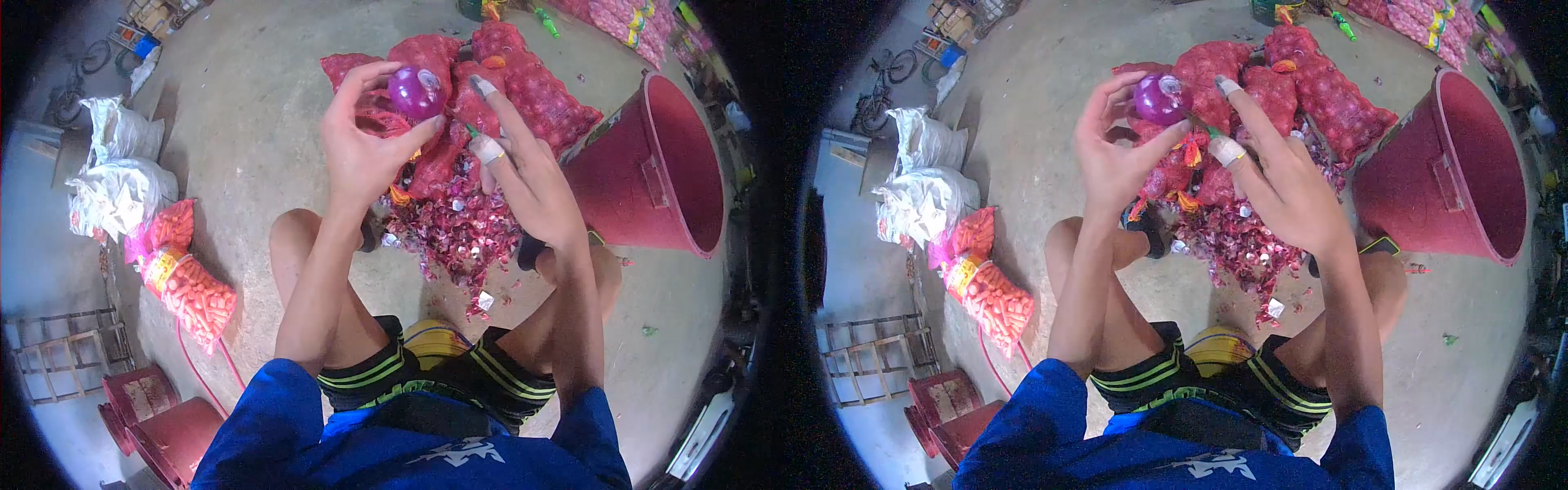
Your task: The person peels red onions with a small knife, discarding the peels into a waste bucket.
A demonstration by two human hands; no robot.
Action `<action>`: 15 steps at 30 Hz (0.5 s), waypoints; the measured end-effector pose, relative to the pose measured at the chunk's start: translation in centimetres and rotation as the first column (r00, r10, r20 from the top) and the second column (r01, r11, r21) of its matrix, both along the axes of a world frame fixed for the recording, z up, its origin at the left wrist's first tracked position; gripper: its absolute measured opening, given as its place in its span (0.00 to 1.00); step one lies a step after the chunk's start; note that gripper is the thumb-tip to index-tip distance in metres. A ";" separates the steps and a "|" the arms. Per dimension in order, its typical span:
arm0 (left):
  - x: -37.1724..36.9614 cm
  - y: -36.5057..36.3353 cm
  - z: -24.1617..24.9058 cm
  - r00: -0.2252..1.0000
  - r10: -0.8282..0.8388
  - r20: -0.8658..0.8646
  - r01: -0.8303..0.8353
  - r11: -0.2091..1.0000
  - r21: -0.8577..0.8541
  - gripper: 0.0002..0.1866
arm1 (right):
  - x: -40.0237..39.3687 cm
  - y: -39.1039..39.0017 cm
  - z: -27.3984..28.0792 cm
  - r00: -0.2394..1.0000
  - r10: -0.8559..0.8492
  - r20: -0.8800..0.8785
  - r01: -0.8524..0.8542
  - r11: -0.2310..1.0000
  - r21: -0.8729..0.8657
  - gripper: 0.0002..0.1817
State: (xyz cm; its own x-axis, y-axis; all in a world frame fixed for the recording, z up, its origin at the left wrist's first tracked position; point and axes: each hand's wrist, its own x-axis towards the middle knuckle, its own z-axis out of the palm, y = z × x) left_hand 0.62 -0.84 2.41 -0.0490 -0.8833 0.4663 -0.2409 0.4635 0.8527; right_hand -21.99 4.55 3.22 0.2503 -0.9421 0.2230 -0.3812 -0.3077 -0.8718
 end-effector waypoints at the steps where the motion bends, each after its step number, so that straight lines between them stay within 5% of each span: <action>1: 0.1 0.1 0.0 0.987 0.088 0.131 -0.072 0.990 -0.124 0.36 | 0.2 0.1 0.2 0.999 0.008 0.033 -0.008 1.000 0.003 0.35; 7: -0.1 -0.3 -1.0 0.964 0.209 0.166 -0.144 0.931 -0.337 0.33 | 2.3 0.8 1.2 0.989 -0.029 0.143 0.012 0.994 0.112 0.32; 15: -0.3 0.1 -0.6 0.942 0.252 0.220 -0.155 0.911 -0.382 0.31 | 3.3 0.8 0.6 0.988 -0.033 0.154 0.026 0.999 0.045 0.32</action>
State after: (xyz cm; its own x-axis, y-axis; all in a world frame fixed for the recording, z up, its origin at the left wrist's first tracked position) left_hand 0.32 -0.75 1.79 -0.0479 -0.6653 0.7451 -0.5519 0.6394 0.5354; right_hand -18.66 5.30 3.83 0.1877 -0.9582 0.2160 -0.2493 -0.2592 -0.9331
